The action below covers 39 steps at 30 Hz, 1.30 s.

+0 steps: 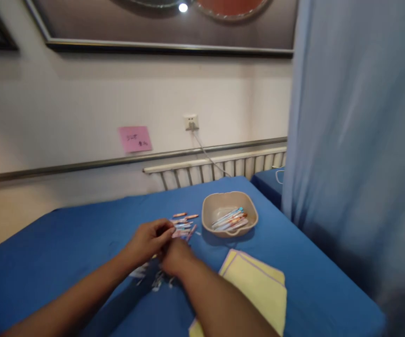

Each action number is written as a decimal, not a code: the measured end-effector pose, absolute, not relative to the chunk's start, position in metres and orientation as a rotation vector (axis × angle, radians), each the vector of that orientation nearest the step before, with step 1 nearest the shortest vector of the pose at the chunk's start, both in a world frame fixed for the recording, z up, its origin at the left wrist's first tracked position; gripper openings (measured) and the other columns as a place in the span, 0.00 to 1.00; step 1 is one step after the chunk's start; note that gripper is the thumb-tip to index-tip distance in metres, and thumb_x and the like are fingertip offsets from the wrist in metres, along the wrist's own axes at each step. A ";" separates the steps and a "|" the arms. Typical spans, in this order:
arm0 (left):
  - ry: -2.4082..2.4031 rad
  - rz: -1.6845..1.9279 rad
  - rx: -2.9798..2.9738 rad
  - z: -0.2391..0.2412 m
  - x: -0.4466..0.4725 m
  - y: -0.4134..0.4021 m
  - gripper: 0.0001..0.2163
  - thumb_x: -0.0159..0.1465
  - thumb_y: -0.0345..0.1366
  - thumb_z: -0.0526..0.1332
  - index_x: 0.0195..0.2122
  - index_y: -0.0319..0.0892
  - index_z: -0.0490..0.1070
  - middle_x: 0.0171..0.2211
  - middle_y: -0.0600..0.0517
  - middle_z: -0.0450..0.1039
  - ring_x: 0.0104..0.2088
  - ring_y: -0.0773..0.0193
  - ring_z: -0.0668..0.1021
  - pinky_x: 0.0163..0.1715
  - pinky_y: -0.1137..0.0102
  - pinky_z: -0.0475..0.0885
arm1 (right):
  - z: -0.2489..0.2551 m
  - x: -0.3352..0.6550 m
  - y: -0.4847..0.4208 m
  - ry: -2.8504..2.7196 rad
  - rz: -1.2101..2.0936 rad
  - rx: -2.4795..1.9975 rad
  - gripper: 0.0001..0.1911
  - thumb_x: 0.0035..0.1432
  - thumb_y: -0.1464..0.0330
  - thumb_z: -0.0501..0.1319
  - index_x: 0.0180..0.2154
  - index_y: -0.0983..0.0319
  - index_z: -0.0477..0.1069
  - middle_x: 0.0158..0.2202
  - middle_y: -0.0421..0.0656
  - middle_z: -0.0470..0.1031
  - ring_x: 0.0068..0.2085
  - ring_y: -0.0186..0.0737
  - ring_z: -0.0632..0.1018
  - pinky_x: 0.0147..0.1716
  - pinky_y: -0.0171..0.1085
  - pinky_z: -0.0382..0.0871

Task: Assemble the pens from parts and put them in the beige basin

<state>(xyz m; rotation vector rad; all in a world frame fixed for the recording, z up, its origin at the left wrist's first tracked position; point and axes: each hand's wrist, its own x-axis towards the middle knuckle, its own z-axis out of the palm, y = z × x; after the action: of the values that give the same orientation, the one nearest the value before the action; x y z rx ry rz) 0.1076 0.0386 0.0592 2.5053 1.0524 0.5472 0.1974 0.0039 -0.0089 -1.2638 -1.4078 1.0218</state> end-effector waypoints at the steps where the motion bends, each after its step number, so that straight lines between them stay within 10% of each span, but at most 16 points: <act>1: 1.110 0.591 2.450 0.051 0.082 0.038 0.12 0.59 0.42 0.54 0.29 0.41 0.72 0.24 0.54 0.74 0.26 0.64 0.74 0.26 0.73 0.65 | -0.016 0.198 0.005 -1.434 0.982 -1.298 0.03 0.56 0.70 0.60 0.34 0.61 0.73 0.39 0.44 0.75 0.44 0.43 0.73 0.42 0.38 0.65; 11: 1.508 0.914 2.068 -0.020 -0.054 0.039 0.15 0.59 0.46 0.54 0.32 0.39 0.72 0.25 0.54 0.74 0.27 0.62 0.76 0.29 0.72 0.68 | -0.058 0.215 0.015 -1.476 0.753 -1.497 0.10 0.59 0.63 0.51 0.32 0.61 0.67 0.22 0.36 0.71 0.20 0.32 0.70 0.21 0.30 0.61; 39: 0.947 0.585 2.470 -0.025 -0.045 0.036 0.10 0.60 0.35 0.57 0.41 0.46 0.73 0.44 0.51 0.73 0.46 0.59 0.72 0.50 0.65 0.64 | -0.022 0.267 -0.006 -2.000 0.614 -1.922 0.02 0.45 0.71 0.63 0.23 0.61 0.72 0.20 0.39 0.72 0.21 0.33 0.67 0.22 0.33 0.51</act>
<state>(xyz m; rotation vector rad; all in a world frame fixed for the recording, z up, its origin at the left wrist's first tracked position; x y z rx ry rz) -0.0450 0.0361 -0.0253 2.4702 0.9471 0.5849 0.2671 -0.0056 -0.0219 -1.9221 -2.0002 0.6141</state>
